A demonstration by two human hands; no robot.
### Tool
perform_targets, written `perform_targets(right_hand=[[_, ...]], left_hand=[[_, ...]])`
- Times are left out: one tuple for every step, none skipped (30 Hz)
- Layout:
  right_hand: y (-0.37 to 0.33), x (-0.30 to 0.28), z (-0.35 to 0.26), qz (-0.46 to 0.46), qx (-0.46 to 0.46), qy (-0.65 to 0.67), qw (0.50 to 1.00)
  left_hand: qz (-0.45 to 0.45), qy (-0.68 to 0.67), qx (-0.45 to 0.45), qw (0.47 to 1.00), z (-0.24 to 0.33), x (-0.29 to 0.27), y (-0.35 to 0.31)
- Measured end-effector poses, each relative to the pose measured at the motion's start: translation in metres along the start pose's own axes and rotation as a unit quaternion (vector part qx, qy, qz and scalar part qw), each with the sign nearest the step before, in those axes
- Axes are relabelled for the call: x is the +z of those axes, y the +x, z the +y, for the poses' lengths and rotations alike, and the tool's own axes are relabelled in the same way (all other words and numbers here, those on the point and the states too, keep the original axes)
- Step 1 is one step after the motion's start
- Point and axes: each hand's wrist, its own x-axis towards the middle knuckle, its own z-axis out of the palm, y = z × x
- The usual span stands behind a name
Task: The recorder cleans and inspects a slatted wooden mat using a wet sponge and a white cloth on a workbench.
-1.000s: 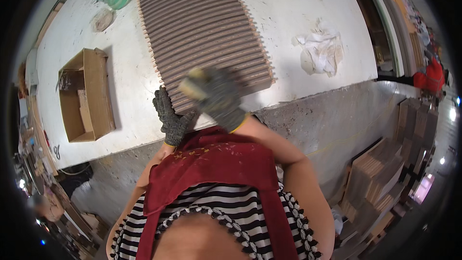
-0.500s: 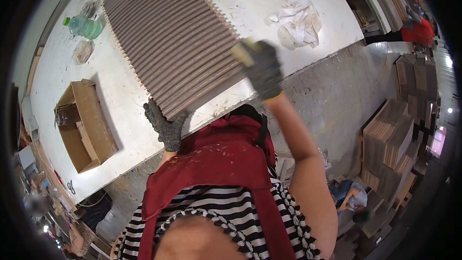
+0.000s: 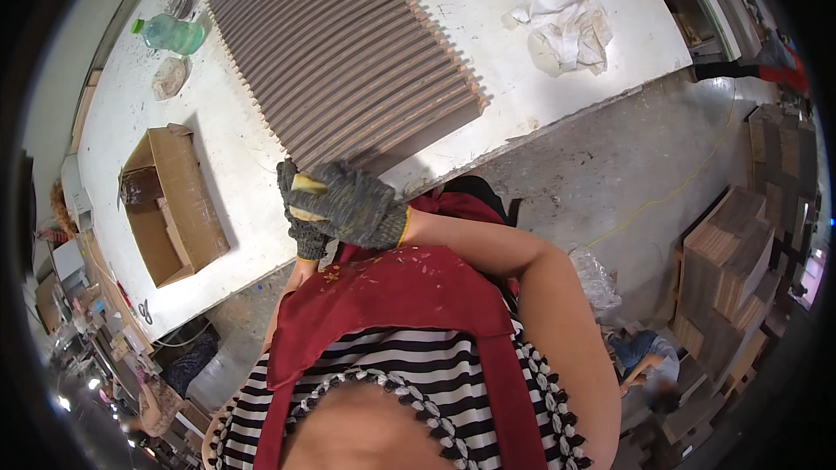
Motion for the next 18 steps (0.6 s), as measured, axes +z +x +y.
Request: perform_targets(right_hand=[[-0.003,0.011,0.004,0.004,0.004,-0.002,1.000],[-0.006,0.022,0.008,-0.007,0.011,0.004,1.000],[-0.002,0.022,0.006,-0.019,0.014,0.012,1.000],[-0.001,0.020,0.002,-0.028,0.016,-0.009,0.999],[-0.002,0.017,0.000,-0.027,0.018,-0.011,0.999],[0.001,0.011,-0.004,-0.012,0.022,-0.015,1.000],[0.002,0.007,-0.006,0.002,0.022,-0.016,1.000],[0.000,0.004,-0.007,0.002,0.020,-0.016,1.000],[-0.008,-0.004,0.002,0.009,0.053,-0.076,0.996],[-0.017,-0.014,0.011,0.017,0.086,-0.135,0.987],[-0.026,-0.027,0.028,0.016,0.075,-0.141,0.987],[-0.036,-0.044,0.044,0.046,0.023,-0.187,0.981],[-0.049,-0.060,0.061,0.092,0.013,-0.229,0.969],[-0.054,-0.091,0.073,0.089,0.042,-0.275,0.957],[-0.065,-0.116,0.095,0.077,0.069,-0.369,0.924],[-0.075,-0.131,0.107,0.173,0.216,-0.344,0.897],[-0.069,-0.159,0.110,0.183,0.207,-0.379,0.883],[-0.083,-0.182,0.130,0.167,0.214,-0.421,0.865]], left_hand=[[-0.013,0.050,0.024,0.998,0.009,0.000,0.006],[-0.011,0.078,0.054,0.995,0.018,0.001,0.009],[-0.012,0.077,0.056,0.995,0.018,0.000,0.009],[-0.009,0.077,0.046,0.996,0.018,0.000,0.007],[-0.006,0.077,0.035,0.996,0.018,-0.001,0.006],[-0.007,0.075,0.037,0.996,0.009,-0.001,0.003],[-0.002,0.031,0.012,0.999,-0.005,-0.005,-0.001],[0.002,-0.013,-0.013,1.000,-0.018,-0.008,-0.006],[-0.006,-0.023,-0.009,1.000,-0.003,-0.003,-0.002],[-0.023,0.037,0.024,0.999,0.028,-0.003,0.008],[-0.033,0.100,0.059,0.993,0.047,-0.004,0.014],[-0.041,0.118,0.075,0.989,0.036,-0.008,0.015],[-0.040,0.117,0.077,0.989,0.037,-0.010,0.016],[-0.043,0.117,0.074,0.989,0.039,-0.010,0.018],[-0.046,0.115,0.074,0.990,0.043,-0.007,0.021],[-0.047,0.105,0.069,0.991,0.044,-0.005,0.021],[-0.044,0.105,0.070,0.991,0.045,-0.008,0.022],[-0.052,0.113,0.070,0.990,0.048,-0.007,0.024]])
